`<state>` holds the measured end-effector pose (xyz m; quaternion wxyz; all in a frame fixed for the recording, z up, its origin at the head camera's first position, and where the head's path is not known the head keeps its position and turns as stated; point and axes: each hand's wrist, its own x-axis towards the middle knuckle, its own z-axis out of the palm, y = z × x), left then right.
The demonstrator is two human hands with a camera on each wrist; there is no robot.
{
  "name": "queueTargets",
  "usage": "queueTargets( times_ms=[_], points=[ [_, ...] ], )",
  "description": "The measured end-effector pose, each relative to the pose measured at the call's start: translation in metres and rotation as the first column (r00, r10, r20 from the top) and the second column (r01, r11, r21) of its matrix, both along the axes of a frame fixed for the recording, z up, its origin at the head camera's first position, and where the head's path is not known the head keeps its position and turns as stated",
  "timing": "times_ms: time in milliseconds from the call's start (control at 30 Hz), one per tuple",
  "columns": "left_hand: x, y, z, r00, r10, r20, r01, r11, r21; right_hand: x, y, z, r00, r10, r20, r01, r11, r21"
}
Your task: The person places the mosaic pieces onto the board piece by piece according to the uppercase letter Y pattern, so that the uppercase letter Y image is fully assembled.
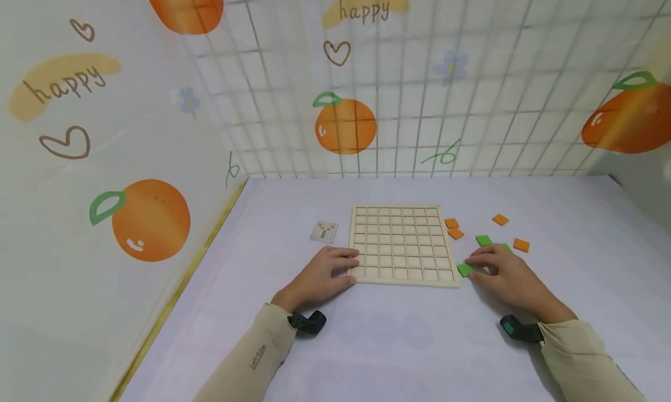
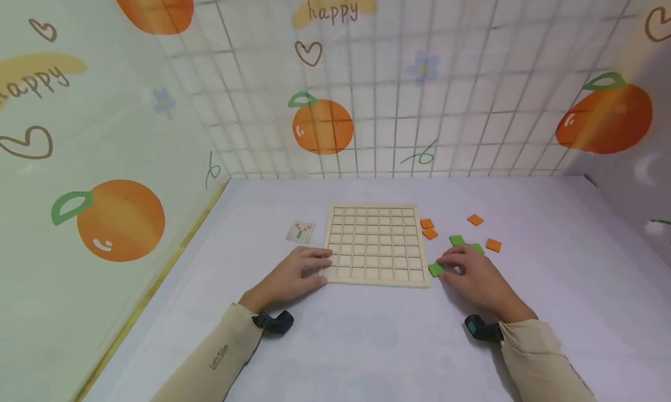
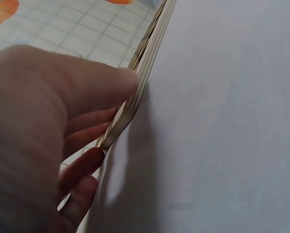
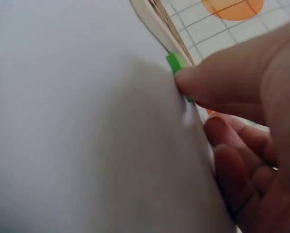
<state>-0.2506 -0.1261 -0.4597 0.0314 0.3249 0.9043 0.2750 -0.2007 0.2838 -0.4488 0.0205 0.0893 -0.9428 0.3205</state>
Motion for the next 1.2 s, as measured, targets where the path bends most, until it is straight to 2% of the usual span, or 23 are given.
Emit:
queueTargets(
  times_ms=[167,367,533,700,867,1067,1200],
  points=[
    [0.004,0.003,0.002,0.999,-0.003,0.033,0.003,1.000,0.002,0.001,0.002,-0.005,0.999,-0.016,-0.034,0.016,1.000,0.010],
    [0.004,0.012,0.010,0.998,0.034,0.047,-0.035,0.999,0.028,0.001,0.004,0.000,0.996,-0.070,-0.060,0.068,0.997,-0.038],
    [0.002,0.017,0.003,0.998,0.038,0.044,-0.039,0.999,0.036,0.003,0.005,0.000,0.993,-0.114,-0.039,0.112,0.992,-0.048],
    [0.005,0.017,-0.004,0.998,0.047,0.045,-0.049,0.998,0.038,0.008,0.005,-0.006,0.992,-0.113,-0.053,0.108,0.991,-0.082],
    [0.009,0.013,-0.002,0.998,0.049,0.043,-0.050,0.998,0.025,0.011,0.000,-0.008,0.986,-0.117,-0.120,0.108,0.991,-0.084],
    [0.010,0.008,0.001,0.999,0.042,0.016,-0.043,0.999,0.032,0.009,-0.007,-0.003,0.986,-0.122,-0.111,0.109,0.987,-0.116],
    [0.009,0.006,0.003,1.000,0.022,0.010,-0.023,0.999,0.036,0.010,-0.009,0.000,0.986,-0.144,-0.086,0.126,0.975,-0.180]
  ],
)
